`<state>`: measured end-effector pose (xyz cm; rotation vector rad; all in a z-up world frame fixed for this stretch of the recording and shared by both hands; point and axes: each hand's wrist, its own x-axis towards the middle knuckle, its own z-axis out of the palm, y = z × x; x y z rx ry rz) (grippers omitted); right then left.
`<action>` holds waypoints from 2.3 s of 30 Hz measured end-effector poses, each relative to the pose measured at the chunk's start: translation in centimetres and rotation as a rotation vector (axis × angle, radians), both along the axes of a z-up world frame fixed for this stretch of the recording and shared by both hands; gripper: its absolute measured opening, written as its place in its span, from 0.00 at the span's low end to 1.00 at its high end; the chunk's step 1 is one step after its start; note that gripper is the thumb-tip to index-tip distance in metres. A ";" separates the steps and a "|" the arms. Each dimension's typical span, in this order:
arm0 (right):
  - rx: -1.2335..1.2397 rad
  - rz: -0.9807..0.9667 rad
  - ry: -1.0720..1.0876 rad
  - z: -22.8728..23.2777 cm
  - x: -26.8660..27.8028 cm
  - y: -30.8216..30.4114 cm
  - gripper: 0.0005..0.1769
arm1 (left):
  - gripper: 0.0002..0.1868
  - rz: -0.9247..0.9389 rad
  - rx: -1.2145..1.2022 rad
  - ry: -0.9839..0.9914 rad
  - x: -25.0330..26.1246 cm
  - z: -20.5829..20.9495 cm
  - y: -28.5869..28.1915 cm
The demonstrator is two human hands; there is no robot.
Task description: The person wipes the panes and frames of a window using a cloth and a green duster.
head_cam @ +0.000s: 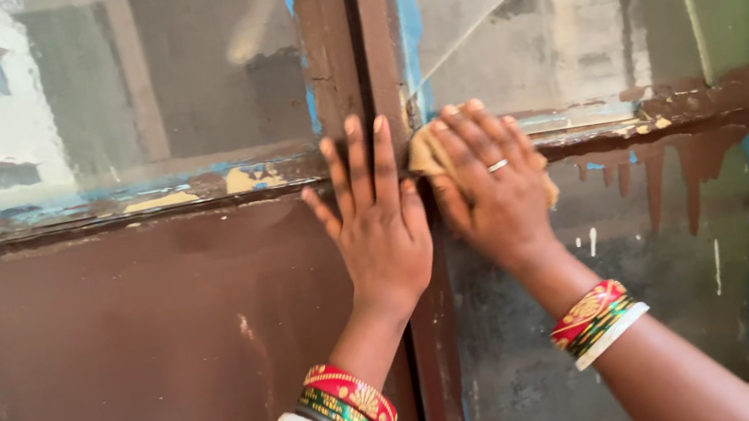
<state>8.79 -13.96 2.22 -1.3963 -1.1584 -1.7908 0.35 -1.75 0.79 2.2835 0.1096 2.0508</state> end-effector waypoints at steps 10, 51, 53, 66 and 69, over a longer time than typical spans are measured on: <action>0.259 0.005 0.147 -2.7 8.3 -8.5 0.24 | 0.39 0.003 0.110 -0.077 1.3 0.8 -1.2; -0.052 -0.107 0.072 0.0 0.3 0.6 0.28 | 0.57 -0.011 0.213 0.004 0.8 -1.3 -1.3; -0.062 -0.038 0.043 0.1 0.9 -0.5 0.29 | 0.57 0.073 0.208 0.049 0.5 -1.2 -1.7; 0.091 -0.259 0.140 -0.8 15.7 -17.2 0.28 | 0.55 0.276 0.214 0.070 6.1 -0.8 -7.2; 0.211 -0.209 0.213 -1.0 16.6 -17.3 0.26 | 0.54 0.233 0.244 0.083 6.4 -0.9 -7.1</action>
